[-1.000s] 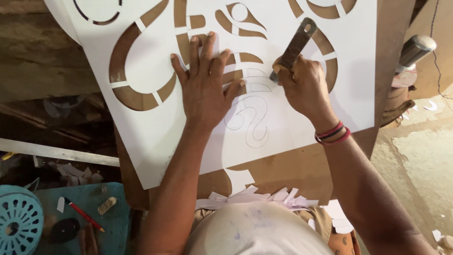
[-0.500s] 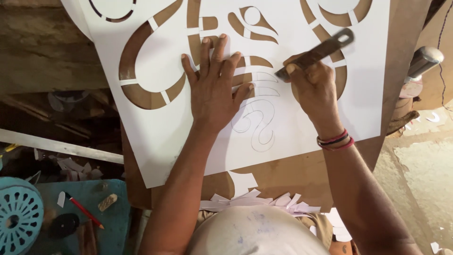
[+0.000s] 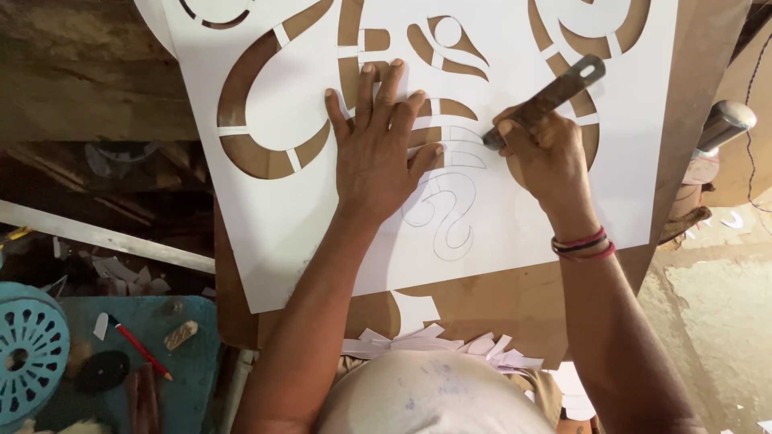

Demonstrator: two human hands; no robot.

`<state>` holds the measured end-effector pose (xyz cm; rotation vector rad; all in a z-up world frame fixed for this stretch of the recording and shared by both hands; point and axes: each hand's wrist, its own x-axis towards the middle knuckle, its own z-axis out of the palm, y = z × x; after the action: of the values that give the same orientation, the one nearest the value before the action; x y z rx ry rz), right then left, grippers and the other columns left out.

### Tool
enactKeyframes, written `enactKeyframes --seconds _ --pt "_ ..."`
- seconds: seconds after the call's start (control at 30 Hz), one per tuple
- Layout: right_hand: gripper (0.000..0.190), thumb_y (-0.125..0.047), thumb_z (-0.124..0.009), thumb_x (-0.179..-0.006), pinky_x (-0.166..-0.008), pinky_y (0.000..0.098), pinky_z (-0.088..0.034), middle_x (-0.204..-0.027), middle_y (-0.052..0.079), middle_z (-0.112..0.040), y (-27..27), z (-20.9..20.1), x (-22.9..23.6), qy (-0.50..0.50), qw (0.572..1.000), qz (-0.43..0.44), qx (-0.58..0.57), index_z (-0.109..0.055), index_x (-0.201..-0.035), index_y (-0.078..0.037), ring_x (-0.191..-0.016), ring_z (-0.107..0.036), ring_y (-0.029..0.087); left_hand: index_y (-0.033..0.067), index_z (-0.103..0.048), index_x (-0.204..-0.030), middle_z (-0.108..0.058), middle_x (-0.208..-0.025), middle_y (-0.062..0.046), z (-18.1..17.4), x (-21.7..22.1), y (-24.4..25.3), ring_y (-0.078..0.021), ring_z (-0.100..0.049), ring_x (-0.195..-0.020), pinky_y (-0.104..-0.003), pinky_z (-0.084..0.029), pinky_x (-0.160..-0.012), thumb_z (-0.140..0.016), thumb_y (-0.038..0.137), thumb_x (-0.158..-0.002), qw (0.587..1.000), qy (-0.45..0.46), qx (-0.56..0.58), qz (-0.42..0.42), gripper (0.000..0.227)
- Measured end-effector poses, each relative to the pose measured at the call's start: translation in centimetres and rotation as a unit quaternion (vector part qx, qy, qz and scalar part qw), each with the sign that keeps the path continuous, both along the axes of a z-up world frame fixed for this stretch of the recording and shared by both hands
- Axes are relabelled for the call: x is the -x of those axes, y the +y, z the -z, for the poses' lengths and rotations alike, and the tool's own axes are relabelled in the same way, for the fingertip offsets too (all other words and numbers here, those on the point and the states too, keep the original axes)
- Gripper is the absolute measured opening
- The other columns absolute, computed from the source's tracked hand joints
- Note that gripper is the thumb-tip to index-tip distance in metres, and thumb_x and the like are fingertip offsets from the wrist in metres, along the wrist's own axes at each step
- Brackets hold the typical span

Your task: Cutting and marking a decorative pattern on a flexible stencil sheet using a utility knife and pencil.

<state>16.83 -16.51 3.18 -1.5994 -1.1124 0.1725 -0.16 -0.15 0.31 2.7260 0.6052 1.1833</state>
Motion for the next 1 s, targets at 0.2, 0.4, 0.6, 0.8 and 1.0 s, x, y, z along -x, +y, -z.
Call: enactKeyframes --seconds 0.2,0.4,0.6,0.8,1.0 --pt "0.017 -0.01 -0.066 -0.105 -0.059 0.0243 -0.047 -0.083 0.007 -0.069 1.3 0.2 -0.5 0.04 0.999 -0.028 -0.015 -0.07 -0.105 0.007 -0.067 -0.06 0.009 0.0118 -0.057 -0.139 -0.028 -0.166 -0.01 0.0 0.1 0.0 -0.0341 -0.019 -0.156 -0.075 -0.008 -0.122 -0.082 0.045 -0.087 1.0 -0.006 -0.001 0.005 0.066" --pt "0.017 -0.01 -0.066 -0.105 -0.059 0.0241 -0.046 -0.082 0.007 -0.069 1.5 -0.6 0.0 0.027 0.999 -0.026 -0.003 -0.07 -0.105 0.006 -0.067 -0.06 0.01 0.0122 -0.057 -0.139 -0.027 -0.166 -0.01 0.1 0.1 0.0 -0.0337 -0.017 -0.156 -0.075 -0.007 -0.122 -0.082 0.046 -0.088 1.0 -0.008 0.004 0.007 0.066" --pt "0.015 -0.01 -0.066 -0.104 -0.067 0.0237 -0.051 -0.088 0.006 -0.069 1.6 -0.8 -0.1 0.032 0.998 -0.048 0.005 -0.069 -0.106 0.005 -0.074 -0.062 0.01 0.0128 -0.056 -0.14 -0.026 -0.166 -0.009 0.3 0.0 0.1 -0.0333 -0.016 -0.157 -0.075 -0.007 -0.122 -0.081 0.047 -0.089 1.0 -0.004 0.007 0.008 0.067" --pt "0.016 -0.01 -0.065 -0.104 -0.071 0.0242 -0.051 -0.089 0.006 -0.069 1.8 -0.7 0.4 0.046 0.998 -0.051 0.008 -0.069 -0.108 0.005 -0.078 -0.061 0.01 0.0127 -0.056 -0.14 -0.027 -0.166 -0.009 0.2 0.1 0.0 -0.0336 -0.017 -0.156 -0.075 -0.007 -0.122 -0.081 0.047 -0.088 1.0 -0.007 0.008 0.01 0.067" --pt "0.015 -0.007 -0.066 -0.101 -0.072 0.0243 -0.051 -0.088 0.006 -0.07 0.0 -0.4 1.2 -0.015 0.998 -0.048 0.049 -0.071 -0.109 0.004 -0.079 -0.063 0.011 0.0119 -0.057 -0.139 -0.028 -0.165 -0.009 0.0 0.1 0.0 -0.0342 -0.018 -0.156 -0.075 -0.007 -0.121 -0.08 0.048 -0.088 1.0 -0.001 0.008 0.01 0.067"
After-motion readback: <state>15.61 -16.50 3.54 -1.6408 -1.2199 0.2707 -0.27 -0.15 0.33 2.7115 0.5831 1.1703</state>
